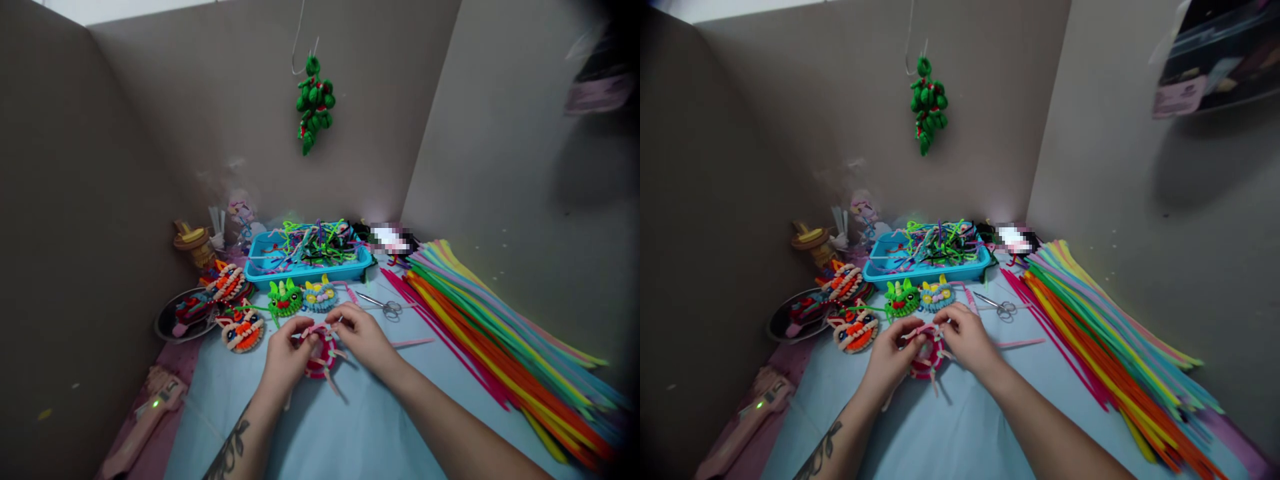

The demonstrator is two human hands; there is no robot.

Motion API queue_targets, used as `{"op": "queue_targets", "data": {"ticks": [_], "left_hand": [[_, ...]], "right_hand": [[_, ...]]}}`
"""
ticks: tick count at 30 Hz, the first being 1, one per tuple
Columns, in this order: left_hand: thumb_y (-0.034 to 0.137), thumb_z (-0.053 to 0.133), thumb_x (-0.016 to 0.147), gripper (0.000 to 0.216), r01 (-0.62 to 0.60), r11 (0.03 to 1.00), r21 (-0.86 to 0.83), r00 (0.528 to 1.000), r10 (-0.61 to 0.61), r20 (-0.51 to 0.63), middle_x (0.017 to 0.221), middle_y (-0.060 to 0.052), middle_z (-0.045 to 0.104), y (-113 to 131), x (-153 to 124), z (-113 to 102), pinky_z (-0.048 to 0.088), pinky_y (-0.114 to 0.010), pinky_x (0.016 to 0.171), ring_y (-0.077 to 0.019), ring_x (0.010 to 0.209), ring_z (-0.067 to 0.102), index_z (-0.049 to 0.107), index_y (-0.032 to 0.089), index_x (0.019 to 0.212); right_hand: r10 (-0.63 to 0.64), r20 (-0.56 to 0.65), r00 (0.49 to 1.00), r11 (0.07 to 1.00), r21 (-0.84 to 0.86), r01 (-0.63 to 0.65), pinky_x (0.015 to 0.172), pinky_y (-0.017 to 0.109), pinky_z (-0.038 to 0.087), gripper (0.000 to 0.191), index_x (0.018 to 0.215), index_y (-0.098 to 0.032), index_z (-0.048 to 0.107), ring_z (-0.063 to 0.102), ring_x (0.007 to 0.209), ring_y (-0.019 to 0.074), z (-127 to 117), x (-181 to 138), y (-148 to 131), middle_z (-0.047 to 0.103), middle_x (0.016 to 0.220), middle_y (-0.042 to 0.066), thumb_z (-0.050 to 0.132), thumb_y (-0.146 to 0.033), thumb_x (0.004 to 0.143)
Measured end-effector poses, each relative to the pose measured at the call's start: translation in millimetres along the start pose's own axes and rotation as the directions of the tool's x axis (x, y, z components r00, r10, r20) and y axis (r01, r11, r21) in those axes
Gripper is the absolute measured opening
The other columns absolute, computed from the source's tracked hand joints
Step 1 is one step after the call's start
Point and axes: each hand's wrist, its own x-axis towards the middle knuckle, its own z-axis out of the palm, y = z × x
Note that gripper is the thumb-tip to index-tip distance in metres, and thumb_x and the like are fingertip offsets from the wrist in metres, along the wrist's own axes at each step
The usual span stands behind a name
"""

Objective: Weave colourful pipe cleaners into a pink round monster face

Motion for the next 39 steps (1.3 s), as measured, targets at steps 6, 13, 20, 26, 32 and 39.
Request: {"op": "queue_targets", "data": {"ticks": [6, 13, 20, 26, 32, 39], "left_hand": [[0.019, 0.060, 0.075, 0.019, -0.076, 0.994, 0.077, 0.997, 0.077, -0.018, 0.094, -0.005, 0.070, -3.7, -0.5, -1.3, 0.052, -0.028, 0.074, -0.0189, 0.087, 0.065, 0.066, 0.018, 0.093], [0.020, 0.062, 0.075, 0.022, -0.121, 0.981, 0.153, 0.992, 0.124, -0.014, 0.096, -0.005, 0.070, -3.5, -2.6, -1.1, 0.053, -0.030, 0.075, -0.0189, 0.085, 0.066, 0.066, 0.019, 0.097], [0.022, 0.059, 0.077, 0.024, -0.086, 0.994, 0.066, 0.996, 0.086, -0.009, 0.092, -0.006, 0.070, -5.4, -1.4, -0.8, 0.055, -0.030, 0.073, -0.0189, 0.085, 0.067, 0.063, 0.017, 0.100], [0.018, 0.060, 0.074, 0.028, -0.033, 0.999, -0.014, 0.999, 0.033, -0.002, 0.086, -0.004, 0.068, -6.0, -0.6, -0.1, 0.055, -0.030, 0.071, -0.0172, 0.076, 0.067, 0.062, 0.017, 0.101], [0.017, 0.062, 0.071, 0.031, 0.027, 0.995, -0.093, 1.000, -0.026, 0.018, 0.077, -0.001, 0.067, -3.8, -2.0, 0.3, 0.052, -0.023, 0.062, -0.0138, 0.067, 0.064, 0.058, 0.017, 0.102], [0.020, 0.065, 0.070, 0.028, 0.060, 0.988, -0.145, 0.998, -0.057, 0.024, 0.076, -0.001, 0.068, -4.1, -1.6, -1.5, 0.051, -0.024, 0.060, -0.0152, 0.067, 0.065, 0.058, 0.018, 0.097]], "right_hand": [[0.022, -0.019, 1.000, 1.000, 0.011, -0.021, 0.066, 0.026, 0.044, 0.023, 0.076, -0.020, 0.065, 0.058, 0.077, 0.0160, 0.7, 0.2, 1.2, 0.062, 0.080, 0.002, 0.048, -0.006, 0.069], [0.033, -0.027, 0.999, 0.999, 0.010, -0.033, 0.065, 0.025, 0.044, 0.023, 0.075, -0.019, 0.065, 0.057, 0.074, 0.0154, 1.6, 0.5, 2.7, 0.062, 0.079, 0.002, 0.047, -0.007, 0.070], [0.018, -0.021, 1.000, 1.000, -0.010, -0.018, 0.065, 0.025, 0.043, 0.021, 0.075, -0.020, 0.065, 0.057, 0.074, 0.0155, 1.8, -0.2, 1.5, 0.063, 0.079, 0.002, 0.047, -0.008, 0.072], [0.007, -0.025, 1.000, 1.000, -0.024, -0.008, 0.065, 0.025, 0.043, 0.021, 0.074, -0.019, 0.065, 0.058, 0.076, 0.0156, 1.8, 0.0, 1.5, 0.063, 0.078, 0.002, 0.048, -0.007, 0.073], [0.014, -0.012, 1.000, 1.000, -0.008, -0.014, 0.064, 0.025, 0.044, 0.019, 0.075, -0.019, 0.065, 0.060, 0.074, 0.0153, 1.6, -0.4, 0.6, 0.064, 0.079, 0.002, 0.050, -0.008, 0.074], [0.009, -0.011, 1.000, 1.000, -0.002, -0.009, 0.065, 0.025, 0.044, 0.018, 0.075, -0.019, 0.065, 0.060, 0.075, 0.0156, 1.8, -0.6, 1.7, 0.064, 0.078, 0.002, 0.050, -0.009, 0.074]]}}
